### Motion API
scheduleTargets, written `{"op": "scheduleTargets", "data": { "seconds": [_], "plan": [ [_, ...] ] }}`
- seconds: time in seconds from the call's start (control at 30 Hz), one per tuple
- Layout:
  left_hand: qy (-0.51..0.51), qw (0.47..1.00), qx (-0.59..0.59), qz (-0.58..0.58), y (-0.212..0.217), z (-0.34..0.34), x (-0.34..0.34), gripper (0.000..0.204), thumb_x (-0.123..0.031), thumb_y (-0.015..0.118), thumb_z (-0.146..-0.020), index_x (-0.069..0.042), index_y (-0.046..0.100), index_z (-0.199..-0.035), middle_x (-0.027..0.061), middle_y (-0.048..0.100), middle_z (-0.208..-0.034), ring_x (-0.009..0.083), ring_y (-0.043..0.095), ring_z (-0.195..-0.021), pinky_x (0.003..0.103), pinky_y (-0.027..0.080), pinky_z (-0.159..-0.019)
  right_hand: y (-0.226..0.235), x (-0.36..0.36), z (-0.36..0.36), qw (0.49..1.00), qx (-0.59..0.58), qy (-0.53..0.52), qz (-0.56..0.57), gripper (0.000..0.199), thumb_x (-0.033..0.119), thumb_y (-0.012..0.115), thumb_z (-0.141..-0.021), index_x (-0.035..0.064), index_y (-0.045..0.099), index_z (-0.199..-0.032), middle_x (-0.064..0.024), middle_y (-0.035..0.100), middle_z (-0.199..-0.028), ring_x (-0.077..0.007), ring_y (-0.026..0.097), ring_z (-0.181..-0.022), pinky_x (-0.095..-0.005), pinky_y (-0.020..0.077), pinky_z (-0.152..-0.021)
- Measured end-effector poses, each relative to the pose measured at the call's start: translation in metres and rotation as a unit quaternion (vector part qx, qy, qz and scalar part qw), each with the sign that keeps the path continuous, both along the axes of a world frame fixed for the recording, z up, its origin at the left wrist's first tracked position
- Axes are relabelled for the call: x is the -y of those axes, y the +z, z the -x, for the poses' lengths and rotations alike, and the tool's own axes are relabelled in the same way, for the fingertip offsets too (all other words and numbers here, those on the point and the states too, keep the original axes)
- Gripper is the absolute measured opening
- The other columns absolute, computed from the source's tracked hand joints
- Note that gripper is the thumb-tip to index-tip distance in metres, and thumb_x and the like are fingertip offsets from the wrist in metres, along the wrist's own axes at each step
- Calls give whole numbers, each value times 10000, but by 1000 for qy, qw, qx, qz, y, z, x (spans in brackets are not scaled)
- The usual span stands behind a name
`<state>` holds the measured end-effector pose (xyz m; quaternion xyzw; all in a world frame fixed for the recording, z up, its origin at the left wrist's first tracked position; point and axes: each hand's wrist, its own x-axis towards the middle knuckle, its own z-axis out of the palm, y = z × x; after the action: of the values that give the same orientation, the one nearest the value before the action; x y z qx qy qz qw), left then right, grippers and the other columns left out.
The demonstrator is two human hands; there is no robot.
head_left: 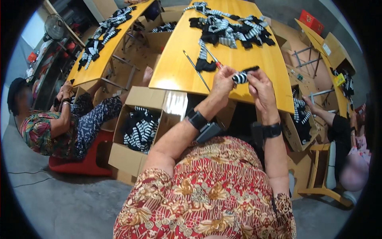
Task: The person uses a red-handled tool to pull the toe seam of a black and white striped sock inside out, then stretches the sock over the tool to smooth it. They repeat this process with multiple socks, placing the finished items on the table.
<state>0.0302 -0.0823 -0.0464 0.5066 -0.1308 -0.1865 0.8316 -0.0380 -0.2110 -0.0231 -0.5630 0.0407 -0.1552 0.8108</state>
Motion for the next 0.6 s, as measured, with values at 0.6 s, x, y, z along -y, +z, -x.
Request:
{"op": "scheduleTargets", "data": {
  "seconds": [0.6],
  "plan": [
    [-156,978,-16,138,21,0,-19,124,-121,627,-909,-95,519,-965,-38,536,-759,14,387,-526,164,304,-447,5,-1,-3,993,62,20,-100,44,53,594,-903,85,567,-917,11,578,-788,-29,463,-561,-156,316,-446]
  ]
}}
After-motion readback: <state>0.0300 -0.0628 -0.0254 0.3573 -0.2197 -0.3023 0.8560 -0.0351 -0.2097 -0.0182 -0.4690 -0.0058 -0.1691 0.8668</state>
